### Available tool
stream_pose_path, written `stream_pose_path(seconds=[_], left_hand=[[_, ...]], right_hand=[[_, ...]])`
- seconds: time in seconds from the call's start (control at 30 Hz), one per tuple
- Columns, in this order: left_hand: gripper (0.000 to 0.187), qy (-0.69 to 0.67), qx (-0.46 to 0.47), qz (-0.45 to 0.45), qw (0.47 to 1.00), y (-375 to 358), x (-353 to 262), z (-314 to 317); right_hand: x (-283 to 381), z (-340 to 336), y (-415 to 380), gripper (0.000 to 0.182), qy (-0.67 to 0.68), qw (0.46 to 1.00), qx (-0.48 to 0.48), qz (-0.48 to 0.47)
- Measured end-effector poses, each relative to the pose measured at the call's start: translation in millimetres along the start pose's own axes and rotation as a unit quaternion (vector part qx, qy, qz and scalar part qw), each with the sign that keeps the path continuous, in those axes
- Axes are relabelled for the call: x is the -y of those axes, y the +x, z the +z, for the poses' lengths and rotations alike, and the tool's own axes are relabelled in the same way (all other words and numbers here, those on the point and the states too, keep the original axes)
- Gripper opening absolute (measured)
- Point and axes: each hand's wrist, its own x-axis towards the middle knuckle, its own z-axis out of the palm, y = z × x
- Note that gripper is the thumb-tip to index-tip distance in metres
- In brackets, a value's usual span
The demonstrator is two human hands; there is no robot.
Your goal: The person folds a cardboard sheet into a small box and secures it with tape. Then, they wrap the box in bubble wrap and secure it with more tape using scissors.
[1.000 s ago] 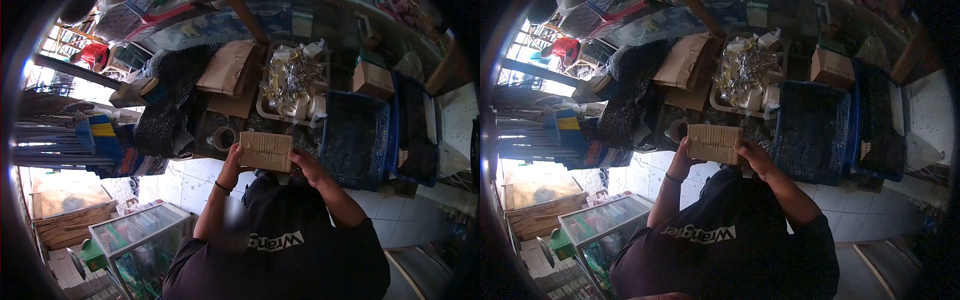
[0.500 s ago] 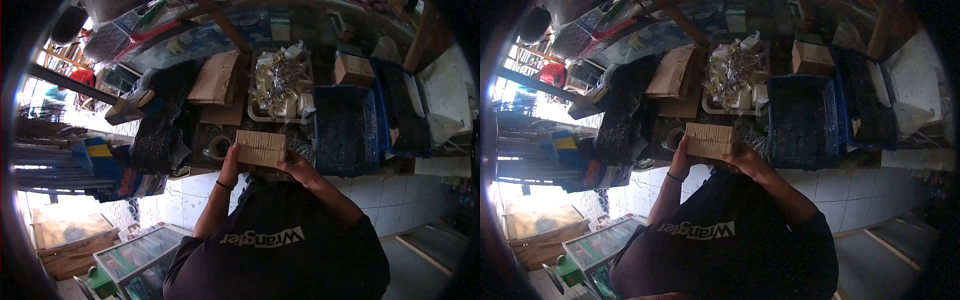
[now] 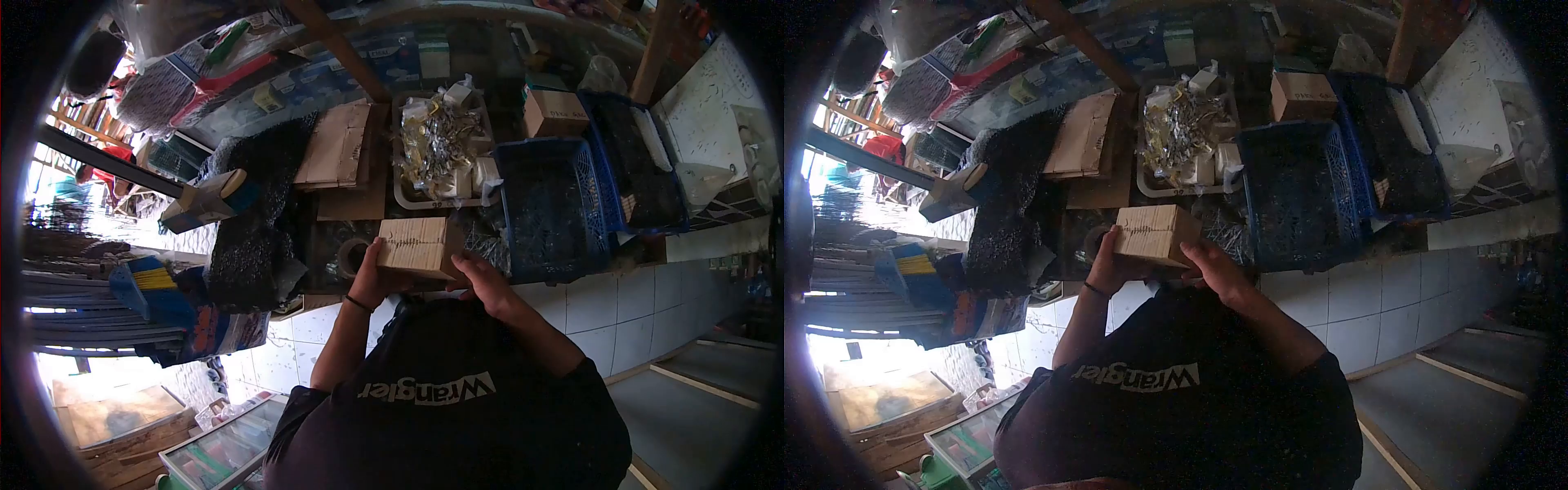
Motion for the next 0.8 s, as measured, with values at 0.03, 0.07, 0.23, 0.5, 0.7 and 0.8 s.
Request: stream_pose_path(seconds=[0.03,0.07,0.23,0.5,0.7,0.8], left_hand=[[0.066,-0.009,0.006,-0.005,1.000,0.3,1.0,-0.4],[0.066,-0.003,0.002,0.003,1.000,0.2,2.0,0.0],[0.062,0.053,-0.036,0.037,0.997,-1.5,7.7,2.6],[0.051,0.194,0.021,0.150,0.969,2.5,15.8,-22.2],[0.063,0.206,0.163,0.131,0.956,-17.4,-12.9,-26.2],[0.052,0.198,0.152,0.171,0.953,-7.5,-10.4,-36.8]], right_hand=[[0.2,0.6,0.9,0.065,0.000,1.000,-0.003,0.003],[1.5,2.0,2.0,0.064,-0.001,1.000,-0.009,-0.006],[-10.4,1.6,19.1,0.060,0.037,0.994,-0.012,-0.098],[-23.0,-27.4,40.4,0.065,0.076,0.990,0.024,-0.120],[-10.4,-44.7,41.9,0.088,-0.259,0.910,-0.027,-0.322],[0.8,-32.2,38.3,0.090,-0.439,0.781,-0.086,-0.437]])
